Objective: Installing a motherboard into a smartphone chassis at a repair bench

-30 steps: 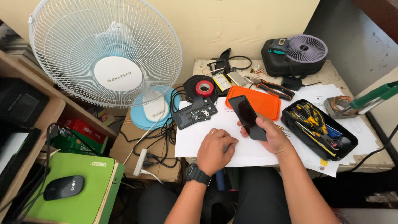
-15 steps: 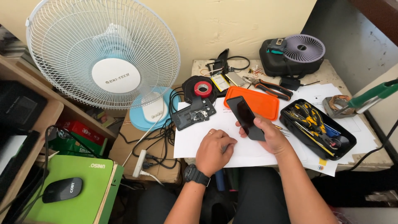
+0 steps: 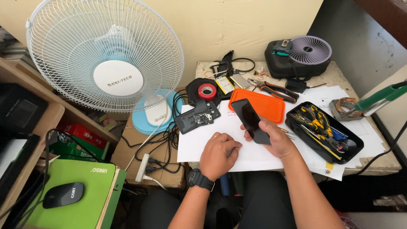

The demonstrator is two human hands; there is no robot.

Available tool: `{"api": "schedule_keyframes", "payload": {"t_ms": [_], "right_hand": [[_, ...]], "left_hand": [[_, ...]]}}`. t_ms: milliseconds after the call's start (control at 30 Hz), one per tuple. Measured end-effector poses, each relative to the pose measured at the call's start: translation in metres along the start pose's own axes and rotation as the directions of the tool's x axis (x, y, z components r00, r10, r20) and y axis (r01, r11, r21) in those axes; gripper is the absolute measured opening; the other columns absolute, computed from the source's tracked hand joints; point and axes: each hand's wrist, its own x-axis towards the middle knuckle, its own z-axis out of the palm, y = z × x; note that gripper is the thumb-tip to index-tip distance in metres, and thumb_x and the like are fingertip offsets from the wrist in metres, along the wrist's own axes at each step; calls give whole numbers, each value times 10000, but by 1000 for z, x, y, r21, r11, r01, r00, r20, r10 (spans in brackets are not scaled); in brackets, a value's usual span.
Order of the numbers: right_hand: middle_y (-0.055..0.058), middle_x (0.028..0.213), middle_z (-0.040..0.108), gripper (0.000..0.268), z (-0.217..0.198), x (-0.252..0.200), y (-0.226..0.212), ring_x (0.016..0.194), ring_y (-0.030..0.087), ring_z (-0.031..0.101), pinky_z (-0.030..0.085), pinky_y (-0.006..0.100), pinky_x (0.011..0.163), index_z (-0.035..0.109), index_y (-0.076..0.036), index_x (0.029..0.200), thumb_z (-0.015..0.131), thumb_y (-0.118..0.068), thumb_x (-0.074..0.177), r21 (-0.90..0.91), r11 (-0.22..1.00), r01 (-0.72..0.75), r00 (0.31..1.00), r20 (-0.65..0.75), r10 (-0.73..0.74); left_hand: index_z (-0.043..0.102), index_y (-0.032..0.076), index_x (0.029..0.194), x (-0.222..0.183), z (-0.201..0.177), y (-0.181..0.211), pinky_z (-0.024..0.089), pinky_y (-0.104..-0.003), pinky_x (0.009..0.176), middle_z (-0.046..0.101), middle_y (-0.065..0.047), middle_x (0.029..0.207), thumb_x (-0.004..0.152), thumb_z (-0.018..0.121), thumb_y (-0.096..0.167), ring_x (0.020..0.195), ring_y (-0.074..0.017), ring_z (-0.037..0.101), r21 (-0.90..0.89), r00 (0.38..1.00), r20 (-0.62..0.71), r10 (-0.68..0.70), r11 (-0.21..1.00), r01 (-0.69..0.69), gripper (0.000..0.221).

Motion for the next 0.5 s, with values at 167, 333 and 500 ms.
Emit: {"api": "schedule_keyframes", "payload": {"t_ms": [167,333,500], "right_hand": [[315,891,842,470,1,-1,-2,846,375,853,719,507,844,812,-9,1278,626,-399,1092,-3,1000,13,1000,5,-12],[311,893,847,468,1,0,0,847,371,858,721,505,843,812,-12,1280,625,-398,1093,-4,1000,17,1000,8,-17],[321,891,843,479,-1,1,1,843,381,855,715,504,837,811,-7,1288,633,-399,1078,-9,1000,8,1000,-1,-8]], "left_hand": [[919,144,1047,0,1,0,637,-370,911,776,-83,939,978,816,109,1037,-259,731,4,1000,0,-2,1000,2,128],[919,148,1044,0,1,0,638,-369,913,775,-79,938,977,817,111,1036,-255,731,8,1000,1,-1,1000,1,127],[921,145,1053,0,1,0,636,-366,904,780,-80,944,980,814,108,1030,-253,729,4,1000,0,-4,1000,4,135]]}}
